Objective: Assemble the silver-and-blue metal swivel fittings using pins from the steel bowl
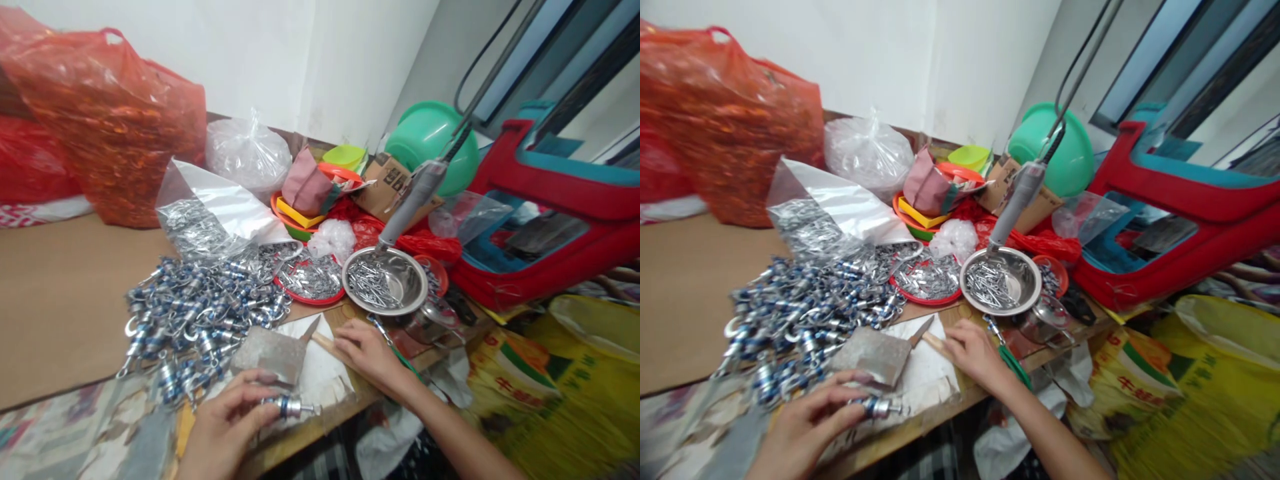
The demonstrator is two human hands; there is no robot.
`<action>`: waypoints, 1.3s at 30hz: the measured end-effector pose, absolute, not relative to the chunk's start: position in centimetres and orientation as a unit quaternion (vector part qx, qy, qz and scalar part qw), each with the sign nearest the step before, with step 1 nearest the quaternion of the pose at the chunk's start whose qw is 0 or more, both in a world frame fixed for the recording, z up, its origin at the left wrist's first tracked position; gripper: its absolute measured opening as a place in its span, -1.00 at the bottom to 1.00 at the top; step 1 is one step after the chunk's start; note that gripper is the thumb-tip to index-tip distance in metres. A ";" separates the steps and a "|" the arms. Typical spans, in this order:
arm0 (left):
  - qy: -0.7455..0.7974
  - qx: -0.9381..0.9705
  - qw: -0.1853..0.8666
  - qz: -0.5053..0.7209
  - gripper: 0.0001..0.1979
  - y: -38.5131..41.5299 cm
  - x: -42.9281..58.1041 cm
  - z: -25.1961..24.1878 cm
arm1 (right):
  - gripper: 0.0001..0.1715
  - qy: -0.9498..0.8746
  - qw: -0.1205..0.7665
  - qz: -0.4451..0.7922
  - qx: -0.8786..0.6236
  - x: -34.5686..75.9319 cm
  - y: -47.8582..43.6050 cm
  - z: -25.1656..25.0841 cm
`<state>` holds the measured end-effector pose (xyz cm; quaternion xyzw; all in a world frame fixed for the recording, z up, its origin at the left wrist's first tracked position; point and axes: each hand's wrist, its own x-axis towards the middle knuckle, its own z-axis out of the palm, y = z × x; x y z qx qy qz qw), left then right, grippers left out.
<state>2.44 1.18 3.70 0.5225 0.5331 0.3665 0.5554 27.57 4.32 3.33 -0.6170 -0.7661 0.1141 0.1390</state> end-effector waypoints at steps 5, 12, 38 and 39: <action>0.536 0.539 0.543 0.356 -0.85 1.2 2.6 3.6 | -0.73 -0.759 0.085 0.025 -0.645 24.2 13.3 3.9; 0.586 0.527 0.474 0.395 -0.83 0.9 1.2 3.2 | -0.68 -0.760 0.060 0.047 -0.645 23.1 18.7 3.2; 0.542 0.549 0.431 0.469 -0.84 0.4 3.2 4.1 | -0.71 -0.725 0.457 0.365 -0.364 19.2 1.7 6.1; 0.543 0.543 0.439 0.467 -0.89 0.4 3.2 4.4 | -0.73 -0.721 0.463 0.363 -0.365 19.2 1.4 6.1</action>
